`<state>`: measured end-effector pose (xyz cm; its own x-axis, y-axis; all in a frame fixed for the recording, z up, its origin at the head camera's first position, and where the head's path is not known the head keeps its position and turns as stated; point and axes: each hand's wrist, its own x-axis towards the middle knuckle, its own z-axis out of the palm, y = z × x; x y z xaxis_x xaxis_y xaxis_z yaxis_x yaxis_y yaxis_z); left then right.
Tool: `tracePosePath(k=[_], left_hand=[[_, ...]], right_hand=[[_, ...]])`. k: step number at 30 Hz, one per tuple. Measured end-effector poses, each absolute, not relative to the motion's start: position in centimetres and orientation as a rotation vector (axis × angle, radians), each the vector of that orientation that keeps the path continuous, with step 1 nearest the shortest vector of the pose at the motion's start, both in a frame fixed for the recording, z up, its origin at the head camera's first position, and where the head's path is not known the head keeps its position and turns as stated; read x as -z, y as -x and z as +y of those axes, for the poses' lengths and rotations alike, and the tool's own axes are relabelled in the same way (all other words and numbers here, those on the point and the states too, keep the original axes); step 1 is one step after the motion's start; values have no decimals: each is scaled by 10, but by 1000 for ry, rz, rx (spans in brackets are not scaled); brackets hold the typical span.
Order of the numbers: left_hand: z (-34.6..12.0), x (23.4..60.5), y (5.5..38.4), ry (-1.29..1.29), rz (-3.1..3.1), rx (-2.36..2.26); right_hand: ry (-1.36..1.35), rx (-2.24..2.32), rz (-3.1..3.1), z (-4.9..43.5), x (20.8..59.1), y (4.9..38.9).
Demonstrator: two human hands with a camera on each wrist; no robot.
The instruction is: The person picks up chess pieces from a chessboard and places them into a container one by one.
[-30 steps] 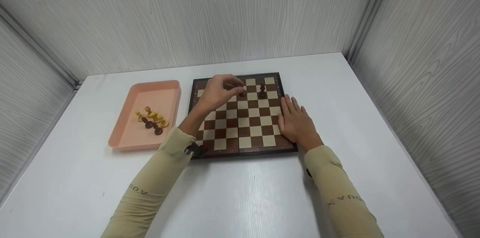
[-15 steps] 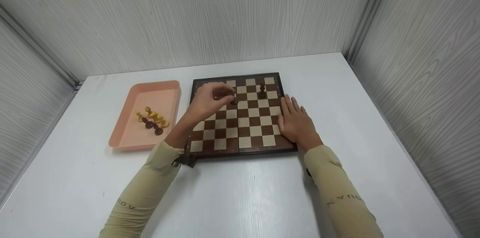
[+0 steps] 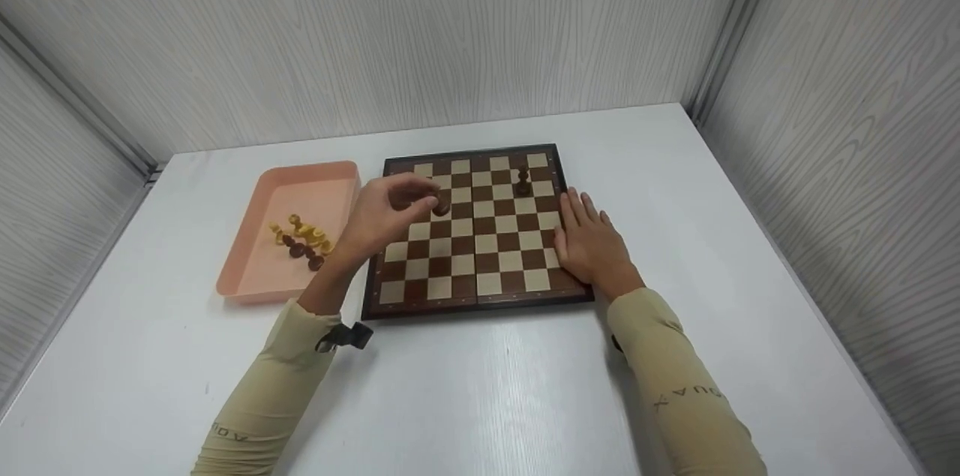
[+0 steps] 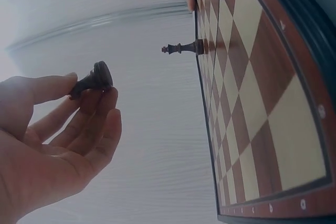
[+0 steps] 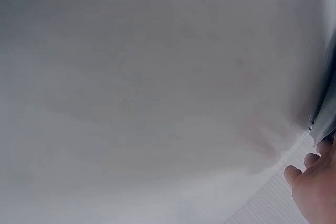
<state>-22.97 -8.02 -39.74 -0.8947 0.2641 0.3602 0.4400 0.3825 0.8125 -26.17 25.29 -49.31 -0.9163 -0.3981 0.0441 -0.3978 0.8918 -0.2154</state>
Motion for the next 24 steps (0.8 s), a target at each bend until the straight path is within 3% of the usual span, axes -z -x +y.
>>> tracePosePath(k=[24], left_hand=[[-147, 383, 205, 668, -2454, 1607]], right_hand=[[635, 364, 3048, 253, 492, 261]])
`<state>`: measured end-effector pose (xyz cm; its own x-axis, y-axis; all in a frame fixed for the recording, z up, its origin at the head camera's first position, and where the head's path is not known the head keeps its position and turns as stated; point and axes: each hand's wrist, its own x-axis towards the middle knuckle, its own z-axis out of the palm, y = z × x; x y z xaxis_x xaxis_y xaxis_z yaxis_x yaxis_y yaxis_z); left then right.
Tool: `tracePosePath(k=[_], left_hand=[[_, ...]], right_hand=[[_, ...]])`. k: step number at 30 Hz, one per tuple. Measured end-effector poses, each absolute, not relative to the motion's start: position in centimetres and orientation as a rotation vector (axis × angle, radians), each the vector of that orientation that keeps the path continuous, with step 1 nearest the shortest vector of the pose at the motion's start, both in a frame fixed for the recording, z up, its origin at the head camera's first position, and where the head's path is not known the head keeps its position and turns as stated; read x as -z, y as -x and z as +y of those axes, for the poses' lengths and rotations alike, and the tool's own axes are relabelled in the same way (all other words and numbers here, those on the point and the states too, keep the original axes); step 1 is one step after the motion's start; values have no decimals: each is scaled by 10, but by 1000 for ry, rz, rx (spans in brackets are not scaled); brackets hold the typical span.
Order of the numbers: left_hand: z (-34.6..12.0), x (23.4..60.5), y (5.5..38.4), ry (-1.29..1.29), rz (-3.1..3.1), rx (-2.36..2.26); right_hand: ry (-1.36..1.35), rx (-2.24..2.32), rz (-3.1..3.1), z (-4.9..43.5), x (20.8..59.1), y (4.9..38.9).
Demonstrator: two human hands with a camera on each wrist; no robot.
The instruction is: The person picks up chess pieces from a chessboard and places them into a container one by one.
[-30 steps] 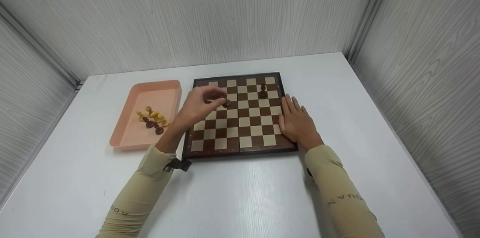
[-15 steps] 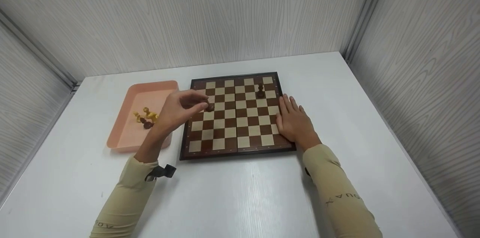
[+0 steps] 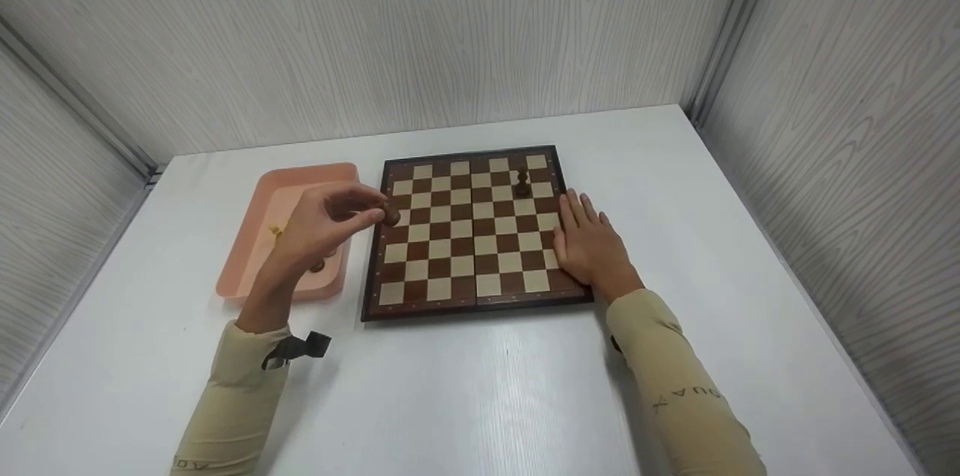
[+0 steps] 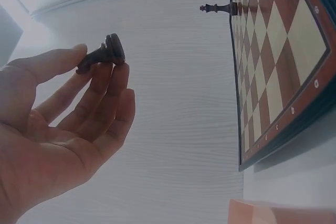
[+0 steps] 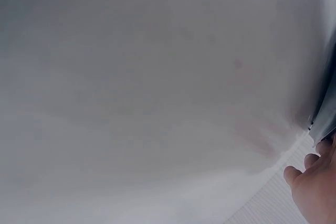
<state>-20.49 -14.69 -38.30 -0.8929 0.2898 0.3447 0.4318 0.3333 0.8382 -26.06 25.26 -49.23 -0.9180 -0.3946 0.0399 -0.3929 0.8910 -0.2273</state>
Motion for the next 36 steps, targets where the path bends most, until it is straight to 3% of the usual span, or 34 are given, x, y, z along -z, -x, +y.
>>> tracePosePath(k=[36], left_hand=[[-263, 380, 205, 235, -2594, 1397]], right_hand=[[634, 355, 3057, 254, 493, 260]])
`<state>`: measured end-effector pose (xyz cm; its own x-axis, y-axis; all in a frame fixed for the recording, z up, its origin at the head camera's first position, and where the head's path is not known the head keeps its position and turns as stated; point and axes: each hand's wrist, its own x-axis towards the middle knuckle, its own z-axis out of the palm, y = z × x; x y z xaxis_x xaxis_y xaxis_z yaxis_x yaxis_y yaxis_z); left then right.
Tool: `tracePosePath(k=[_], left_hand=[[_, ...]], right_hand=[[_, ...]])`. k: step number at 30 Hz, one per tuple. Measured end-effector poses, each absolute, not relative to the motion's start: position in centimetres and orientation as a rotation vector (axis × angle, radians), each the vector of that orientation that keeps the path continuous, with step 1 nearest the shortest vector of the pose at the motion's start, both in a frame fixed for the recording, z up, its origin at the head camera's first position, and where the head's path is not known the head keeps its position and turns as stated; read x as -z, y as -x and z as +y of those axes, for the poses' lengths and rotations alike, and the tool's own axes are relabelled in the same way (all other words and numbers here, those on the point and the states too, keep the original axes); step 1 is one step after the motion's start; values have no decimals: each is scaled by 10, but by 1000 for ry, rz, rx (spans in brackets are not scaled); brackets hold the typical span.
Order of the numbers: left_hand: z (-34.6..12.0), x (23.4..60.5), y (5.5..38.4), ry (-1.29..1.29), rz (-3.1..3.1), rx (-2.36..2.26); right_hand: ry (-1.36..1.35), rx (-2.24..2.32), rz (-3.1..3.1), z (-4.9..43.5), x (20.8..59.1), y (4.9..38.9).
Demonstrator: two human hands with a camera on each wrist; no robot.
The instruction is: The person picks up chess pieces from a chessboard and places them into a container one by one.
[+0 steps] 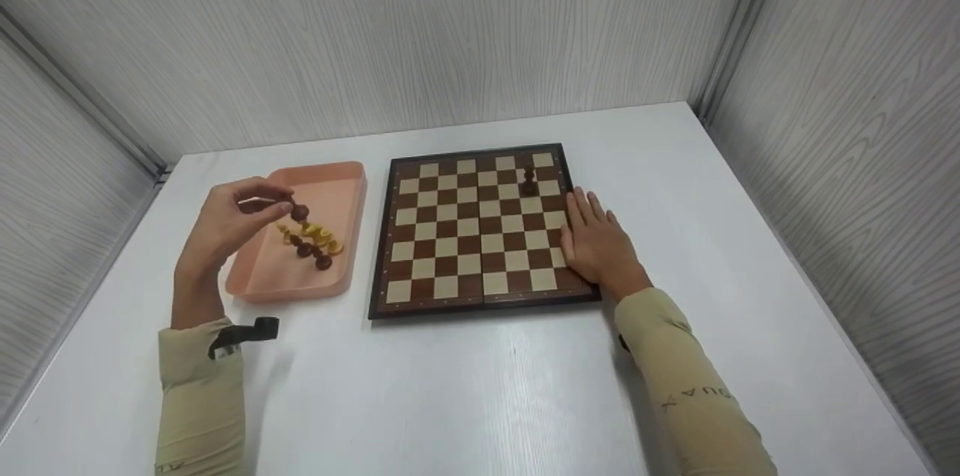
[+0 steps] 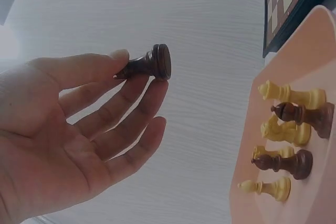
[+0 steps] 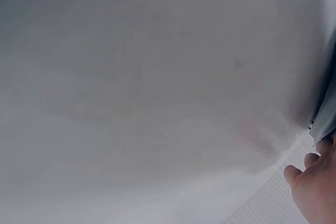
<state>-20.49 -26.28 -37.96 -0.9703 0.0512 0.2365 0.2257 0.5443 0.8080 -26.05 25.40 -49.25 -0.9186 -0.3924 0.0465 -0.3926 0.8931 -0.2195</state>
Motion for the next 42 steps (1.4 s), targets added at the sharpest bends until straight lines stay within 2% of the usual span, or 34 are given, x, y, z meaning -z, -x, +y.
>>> tracePosePath(k=[9, 21, 35, 42], left_hand=[[-283, 395, 214, 85, -2700, 1286], [-309, 417, 210, 29, -2812, 1291], [-317, 436, 216, -153, -2940, 1313], [-317, 441, 216, -152, -2957, 1283]], right_hand=[[-629, -378, -3042, 258, 492, 260], [-641, -373, -3057, 252, 491, 260], [-636, -380, -3058, 252, 492, 259], [-642, -388, -3041, 251, 493, 261]])
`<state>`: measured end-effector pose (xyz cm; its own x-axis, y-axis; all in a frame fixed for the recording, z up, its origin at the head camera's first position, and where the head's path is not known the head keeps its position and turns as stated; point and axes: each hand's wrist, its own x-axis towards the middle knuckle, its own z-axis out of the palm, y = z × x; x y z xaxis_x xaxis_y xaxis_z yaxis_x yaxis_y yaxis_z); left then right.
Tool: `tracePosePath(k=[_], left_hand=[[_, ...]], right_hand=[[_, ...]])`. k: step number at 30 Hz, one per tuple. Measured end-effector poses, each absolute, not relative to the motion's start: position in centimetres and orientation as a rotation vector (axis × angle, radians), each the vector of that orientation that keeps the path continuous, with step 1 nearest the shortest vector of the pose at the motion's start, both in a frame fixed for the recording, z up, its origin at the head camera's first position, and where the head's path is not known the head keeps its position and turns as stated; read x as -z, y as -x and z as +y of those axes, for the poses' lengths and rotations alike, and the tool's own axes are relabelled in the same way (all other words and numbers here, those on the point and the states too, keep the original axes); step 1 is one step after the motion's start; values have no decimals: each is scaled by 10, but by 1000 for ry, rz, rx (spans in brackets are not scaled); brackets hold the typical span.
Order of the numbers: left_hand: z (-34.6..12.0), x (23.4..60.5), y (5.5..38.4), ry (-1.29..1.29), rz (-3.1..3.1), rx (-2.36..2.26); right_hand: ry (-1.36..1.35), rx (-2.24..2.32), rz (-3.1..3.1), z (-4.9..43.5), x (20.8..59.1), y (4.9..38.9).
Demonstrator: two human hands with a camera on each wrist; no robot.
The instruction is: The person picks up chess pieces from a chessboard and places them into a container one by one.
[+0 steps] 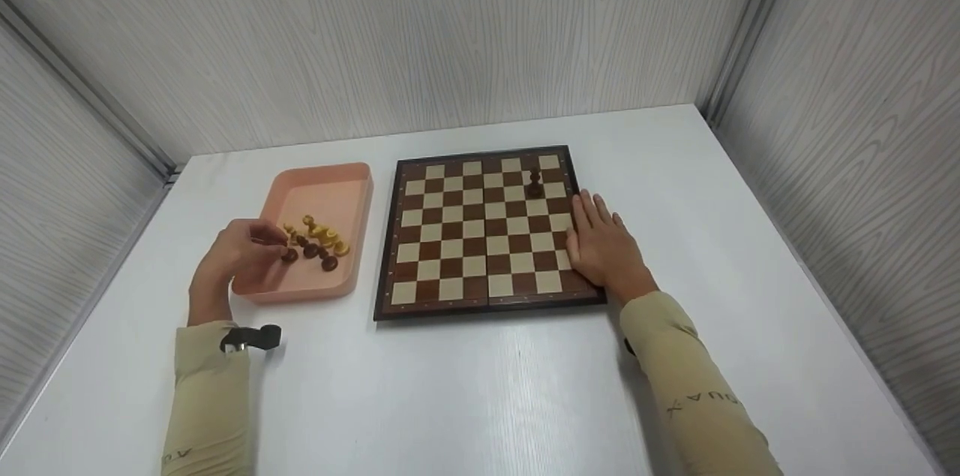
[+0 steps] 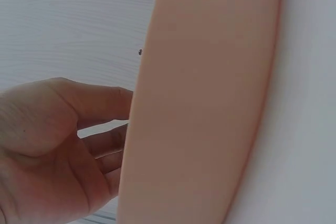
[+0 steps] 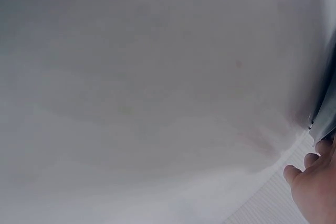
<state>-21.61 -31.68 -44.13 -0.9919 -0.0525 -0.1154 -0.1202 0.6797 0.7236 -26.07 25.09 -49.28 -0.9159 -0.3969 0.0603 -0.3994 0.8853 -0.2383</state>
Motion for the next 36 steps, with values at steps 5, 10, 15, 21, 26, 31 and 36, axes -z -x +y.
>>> tracePosePath(k=[5, 10, 15, 21, 26, 31, 36], left_hand=[[-315, 444, 218, 157, 2819, -1175], [-314, 444, 219, 169, 2824, -1146], [-313, 444, 220, 154, 2819, -1151], [-315, 439, 215, 150, 2797, -1195], [-316, 433, 213, 139, 2810, -1224], [-315, 425, 213, 90, 2842, -1263], [-311, 419, 211, 12, 2870, -1363]], right_hand=[[-643, -375, -3040, 252, 493, 260], [-652, -368, -3049, 253, 491, 260], [-646, -374, -3057, 253, 491, 259], [-647, -367, -3044, 253, 493, 261], [-640, -371, -3042, 252, 493, 261], [-635, -384, -3027, 252, 493, 260], [-639, -353, -3044, 253, 493, 259]])
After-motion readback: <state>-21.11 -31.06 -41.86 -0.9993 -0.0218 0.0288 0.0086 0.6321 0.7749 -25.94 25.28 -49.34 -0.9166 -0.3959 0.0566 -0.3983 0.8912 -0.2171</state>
